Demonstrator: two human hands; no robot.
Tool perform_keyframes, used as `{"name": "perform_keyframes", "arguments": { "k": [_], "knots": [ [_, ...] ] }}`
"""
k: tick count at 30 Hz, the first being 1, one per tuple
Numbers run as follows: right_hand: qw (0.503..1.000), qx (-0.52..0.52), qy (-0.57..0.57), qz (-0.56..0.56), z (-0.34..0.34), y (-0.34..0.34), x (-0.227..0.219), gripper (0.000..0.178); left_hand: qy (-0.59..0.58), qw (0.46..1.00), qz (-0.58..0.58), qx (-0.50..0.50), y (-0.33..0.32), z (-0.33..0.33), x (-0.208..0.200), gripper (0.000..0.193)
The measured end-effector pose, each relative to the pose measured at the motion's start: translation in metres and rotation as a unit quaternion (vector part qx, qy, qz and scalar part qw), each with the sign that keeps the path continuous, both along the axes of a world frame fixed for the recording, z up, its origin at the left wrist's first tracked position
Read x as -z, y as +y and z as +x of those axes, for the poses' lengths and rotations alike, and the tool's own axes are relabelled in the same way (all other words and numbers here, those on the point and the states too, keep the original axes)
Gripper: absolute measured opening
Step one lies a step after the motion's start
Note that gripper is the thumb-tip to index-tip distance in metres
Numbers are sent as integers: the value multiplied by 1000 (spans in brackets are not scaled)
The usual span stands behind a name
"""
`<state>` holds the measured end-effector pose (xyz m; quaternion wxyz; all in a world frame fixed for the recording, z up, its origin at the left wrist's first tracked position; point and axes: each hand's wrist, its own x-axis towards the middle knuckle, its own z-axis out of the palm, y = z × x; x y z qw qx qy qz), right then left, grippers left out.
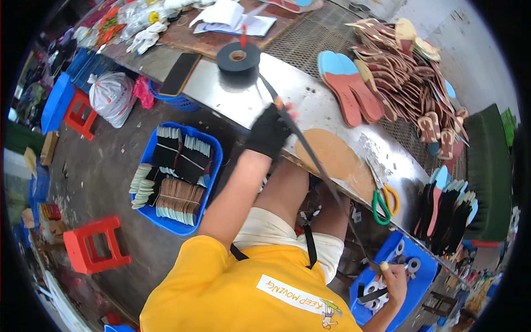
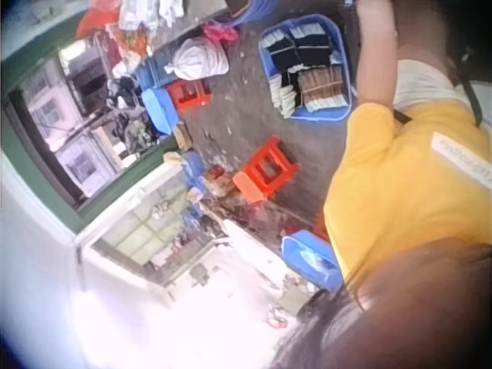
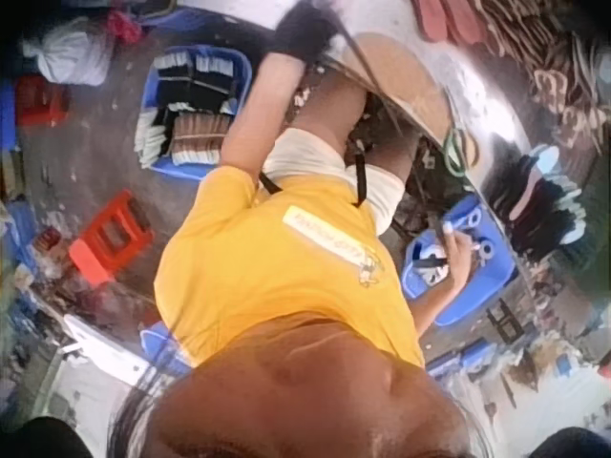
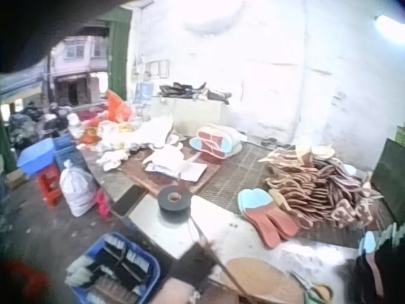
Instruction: Applying adhesive tape and trimming insoles for shoe manufacturing.
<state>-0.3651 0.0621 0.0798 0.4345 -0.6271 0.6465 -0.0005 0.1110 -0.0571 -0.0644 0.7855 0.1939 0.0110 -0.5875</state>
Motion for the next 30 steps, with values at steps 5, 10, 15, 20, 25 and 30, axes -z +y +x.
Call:
{"name": "perform_keyframes", "arguments": {
  "k": [5, 10, 15, 20, 25, 30],
  "knots": [
    [964, -119, 105, -214, -65, 21, 95, 27, -297, 941, 15, 162, 64, -49, -52, 28],
    [950, -55, -306, -16, 101, -56, 74, 60, -326, 843, -50, 424, 136, -126, -42, 32],
    [839, -91, -451, 291, 232, -93, 98, 50, -747, 509, -251, 345, 161, -182, -20, 31],
    [833, -62, -532, 140, 195, -75, 68, 9, -725, 549, -52, 412, 145, -89, -7, 45],
    [878, -160, -404, 199, 105, -52, 73, 13, -202, 935, 25, 290, 90, -64, -32, 53],
    [950, -266, -165, 11, 62, -55, 97, 32, -289, 906, 30, 306, 94, -97, -40, 40]
  ]
}}
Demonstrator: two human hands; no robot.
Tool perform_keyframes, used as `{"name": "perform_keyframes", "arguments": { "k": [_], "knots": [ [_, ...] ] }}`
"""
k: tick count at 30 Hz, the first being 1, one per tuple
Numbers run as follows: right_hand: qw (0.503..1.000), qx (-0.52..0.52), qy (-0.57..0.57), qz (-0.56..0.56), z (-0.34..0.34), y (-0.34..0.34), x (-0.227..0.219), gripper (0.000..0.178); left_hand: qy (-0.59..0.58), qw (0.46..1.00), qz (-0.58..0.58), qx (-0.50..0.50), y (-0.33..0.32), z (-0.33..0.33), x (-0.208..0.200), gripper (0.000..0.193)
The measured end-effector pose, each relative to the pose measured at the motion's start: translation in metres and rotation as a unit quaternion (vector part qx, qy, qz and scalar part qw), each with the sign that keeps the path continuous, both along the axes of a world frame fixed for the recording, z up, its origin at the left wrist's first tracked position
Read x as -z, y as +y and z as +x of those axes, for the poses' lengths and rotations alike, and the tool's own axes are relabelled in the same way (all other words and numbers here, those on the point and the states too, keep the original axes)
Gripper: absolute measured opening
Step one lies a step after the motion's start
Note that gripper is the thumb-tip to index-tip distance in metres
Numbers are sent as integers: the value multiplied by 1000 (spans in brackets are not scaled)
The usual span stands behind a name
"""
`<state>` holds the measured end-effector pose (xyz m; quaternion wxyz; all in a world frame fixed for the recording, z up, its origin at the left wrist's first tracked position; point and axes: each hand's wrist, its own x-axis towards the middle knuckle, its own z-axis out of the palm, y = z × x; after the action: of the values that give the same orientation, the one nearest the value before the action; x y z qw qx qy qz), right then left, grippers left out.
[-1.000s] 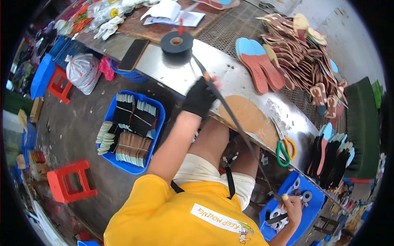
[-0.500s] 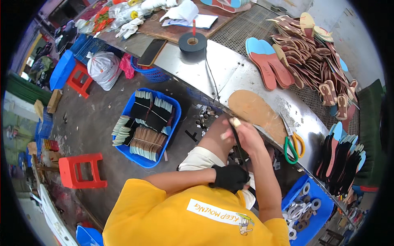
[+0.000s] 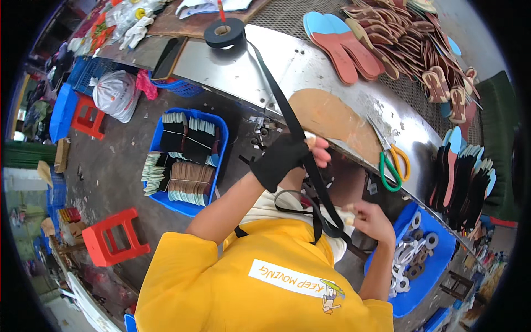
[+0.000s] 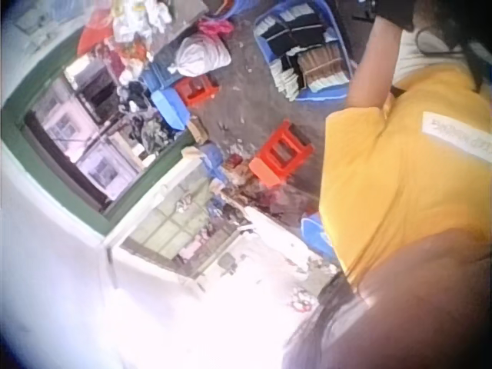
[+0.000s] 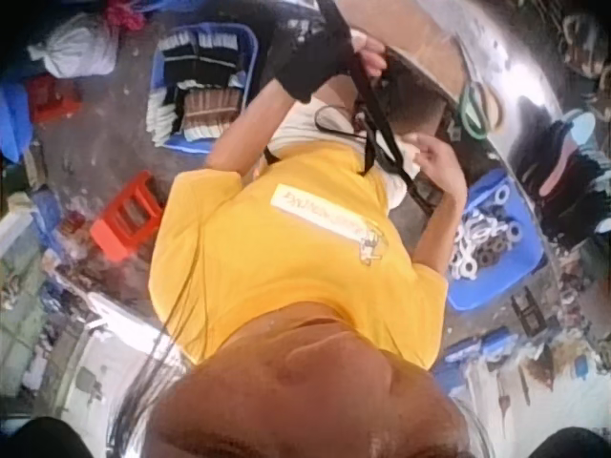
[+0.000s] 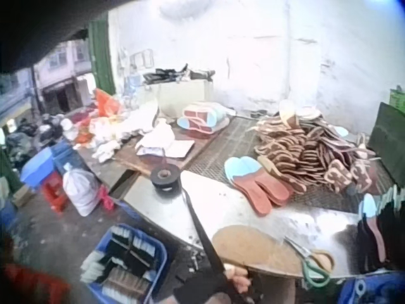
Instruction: Applying adhesive tape and trimming insoles for shoe manufacturing.
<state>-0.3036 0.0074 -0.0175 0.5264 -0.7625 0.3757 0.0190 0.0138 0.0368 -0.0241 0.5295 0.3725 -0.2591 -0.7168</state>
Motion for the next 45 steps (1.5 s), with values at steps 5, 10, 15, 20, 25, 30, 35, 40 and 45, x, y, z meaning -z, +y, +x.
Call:
{"name": "perform_keyframes", "arguments": {
  "k": [5, 10, 15, 20, 25, 30, 35, 40, 45],
  "knots": [
    [927, 237, -204, 207, 65, -18, -26, 35, -95, 979, -46, 176, 28, -57, 9, 28],
    [925, 139, -164, 313, 142, -35, -1, 34, -455, 754, -404, 249, 56, -102, 50, 31],
    [965, 182, -174, 73, 120, -19, -16, 20, -281, 934, -132, 179, 36, 1, 68, 40],
    [982, 133, -77, -113, 70, 17, -8, 30, 33, 993, 104, -44, -3, 28, 2, 36],
    [982, 113, -148, 23, 31, 15, 13, 42, -109, 989, -56, 81, 14, -8, 5, 36],
    [963, 69, -256, 54, 65, -12, 14, 43, 37, 998, 31, -28, 18, -33, 9, 36],
    [923, 48, -302, 231, 69, -1, 15, 33, -7, 992, 21, -121, 13, -8, 4, 35],
    [907, 134, -296, 268, 79, 5, 3, 34, -44, 992, 64, -104, 23, 11, 15, 33],
    [900, 85, -364, 225, 76, 10, 1, 33, -351, 908, 227, 28, 35, 66, -9, 28]
  ]
}}
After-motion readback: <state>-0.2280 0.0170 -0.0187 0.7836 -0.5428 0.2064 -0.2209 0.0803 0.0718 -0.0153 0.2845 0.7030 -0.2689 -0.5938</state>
